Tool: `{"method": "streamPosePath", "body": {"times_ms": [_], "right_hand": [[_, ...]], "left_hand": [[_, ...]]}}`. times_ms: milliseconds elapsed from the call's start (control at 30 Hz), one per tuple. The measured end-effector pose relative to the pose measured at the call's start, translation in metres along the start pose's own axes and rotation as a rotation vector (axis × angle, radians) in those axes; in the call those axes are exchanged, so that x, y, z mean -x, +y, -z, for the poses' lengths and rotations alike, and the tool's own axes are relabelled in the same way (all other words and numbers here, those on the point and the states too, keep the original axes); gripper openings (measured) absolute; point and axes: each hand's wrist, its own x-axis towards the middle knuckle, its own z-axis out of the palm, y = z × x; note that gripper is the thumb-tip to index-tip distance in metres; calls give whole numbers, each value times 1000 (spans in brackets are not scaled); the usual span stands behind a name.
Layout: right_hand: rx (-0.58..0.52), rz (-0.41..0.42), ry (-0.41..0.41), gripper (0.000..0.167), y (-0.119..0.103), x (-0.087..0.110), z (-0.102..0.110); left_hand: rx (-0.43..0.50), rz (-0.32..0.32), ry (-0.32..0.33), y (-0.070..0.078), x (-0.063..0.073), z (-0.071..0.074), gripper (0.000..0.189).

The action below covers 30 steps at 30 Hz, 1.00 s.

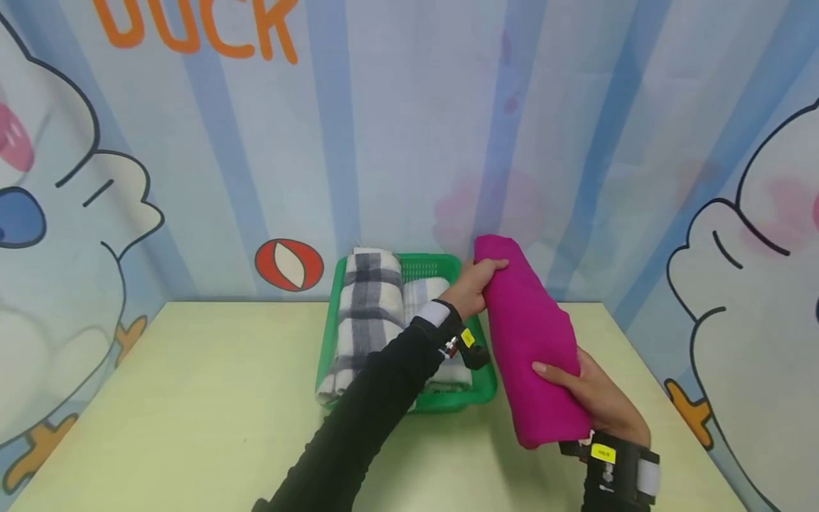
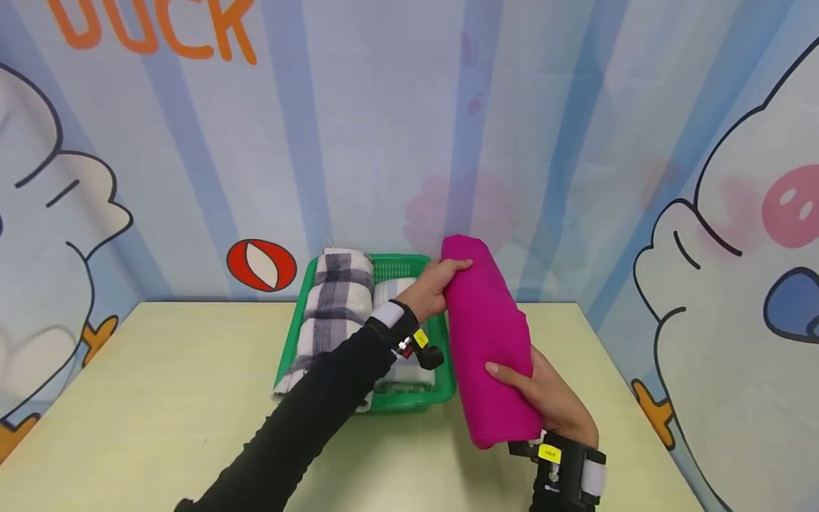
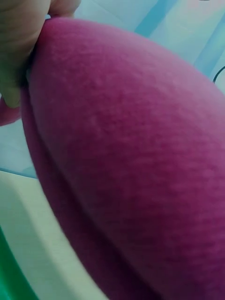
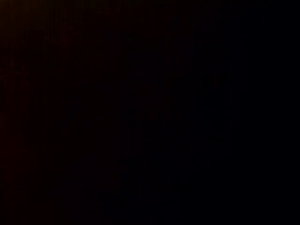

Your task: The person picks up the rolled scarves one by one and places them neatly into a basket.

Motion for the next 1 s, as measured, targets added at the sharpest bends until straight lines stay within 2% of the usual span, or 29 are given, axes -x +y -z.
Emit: {"method": "streamPosePath", "body": {"times_ms": [200, 567, 833, 1000], "right_hand": [[30, -19, -7, 67, 0, -7, -4], [23, -9, -73, 84, -1, -27, -26], [15, 13, -53, 89, -5, -36, -37], [14, 8, -16, 91, -5, -41, -46]], "left_hand": [[-35, -79, 45, 5, -6, 4, 70], [-150, -171, 106, 15, -13, 31, 70], [-205, -241, 189, 29, -19, 47, 64], [-225, -259, 211, 33, -20, 55, 64]]}}
